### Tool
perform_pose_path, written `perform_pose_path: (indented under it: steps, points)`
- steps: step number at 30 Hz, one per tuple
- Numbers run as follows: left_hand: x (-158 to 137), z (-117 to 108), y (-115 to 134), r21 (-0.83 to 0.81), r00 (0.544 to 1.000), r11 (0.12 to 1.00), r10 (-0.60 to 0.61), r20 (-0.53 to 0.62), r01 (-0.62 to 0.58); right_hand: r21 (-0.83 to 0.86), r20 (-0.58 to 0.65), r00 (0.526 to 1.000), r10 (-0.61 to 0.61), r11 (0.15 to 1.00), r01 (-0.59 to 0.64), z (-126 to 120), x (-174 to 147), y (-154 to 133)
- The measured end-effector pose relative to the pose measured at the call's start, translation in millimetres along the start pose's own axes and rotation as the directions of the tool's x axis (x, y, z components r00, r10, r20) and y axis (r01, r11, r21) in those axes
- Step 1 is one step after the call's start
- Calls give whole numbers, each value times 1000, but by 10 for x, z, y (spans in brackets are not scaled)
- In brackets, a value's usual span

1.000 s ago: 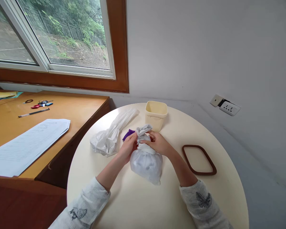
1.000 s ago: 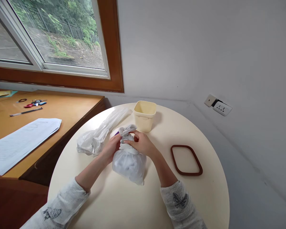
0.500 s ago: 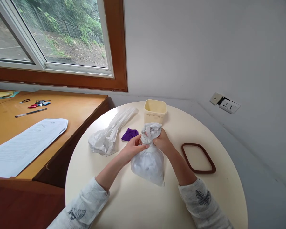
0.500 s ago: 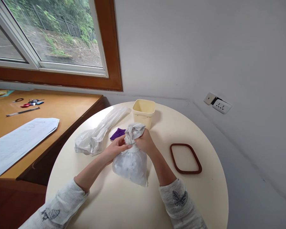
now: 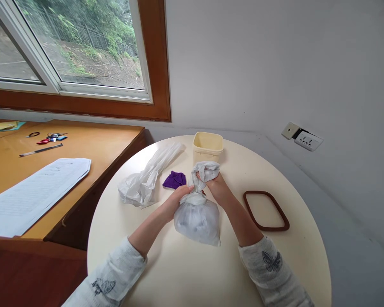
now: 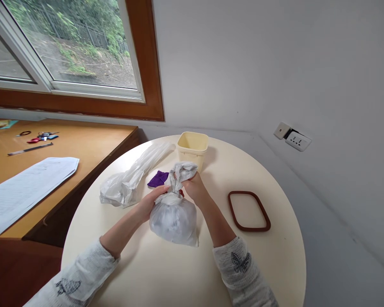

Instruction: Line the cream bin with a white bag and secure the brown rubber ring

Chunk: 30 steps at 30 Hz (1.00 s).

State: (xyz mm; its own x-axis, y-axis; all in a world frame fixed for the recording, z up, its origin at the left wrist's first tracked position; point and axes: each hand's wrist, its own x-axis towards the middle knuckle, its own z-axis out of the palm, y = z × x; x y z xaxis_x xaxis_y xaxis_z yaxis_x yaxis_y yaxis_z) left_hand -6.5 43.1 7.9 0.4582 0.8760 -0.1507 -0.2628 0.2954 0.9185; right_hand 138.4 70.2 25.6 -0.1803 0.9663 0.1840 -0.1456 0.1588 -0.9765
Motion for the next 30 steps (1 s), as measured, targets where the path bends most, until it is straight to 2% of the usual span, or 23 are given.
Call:
perform_pose_path:
  steps: [3, 7, 17, 23, 27, 30]
  points:
    - [-25, 19, 0, 142, 996, 989, 18, 88, -31, 61, -22, 1000, 7, 998, -6, -15, 12, 53]
    - [-29, 25, -23, 241, 997, 970, 2, 71, -19, 153, -96, 994, 51, 988, -36, -34, 18, 32]
    - [-23, 37, -38, 242, 995, 970, -38, 95, 14, 354, -279, 956, 87, 935, 18, -76, 53, -54]
    - [-12, 1, -93, 236, 994, 966, -106, -9, 105, 471, -341, 937, 80, 877, 96, -123, 81, -69]
    - [-1, 12, -131, 168, 993, 982, -96, 65, 84, 489, -381, 920, 88, 864, 120, -151, 95, -78]
    - [3, 6, -150, 104, 990, 990, -104, 91, 94, 485, -362, 928, 87, 868, 108, -176, 99, -54]
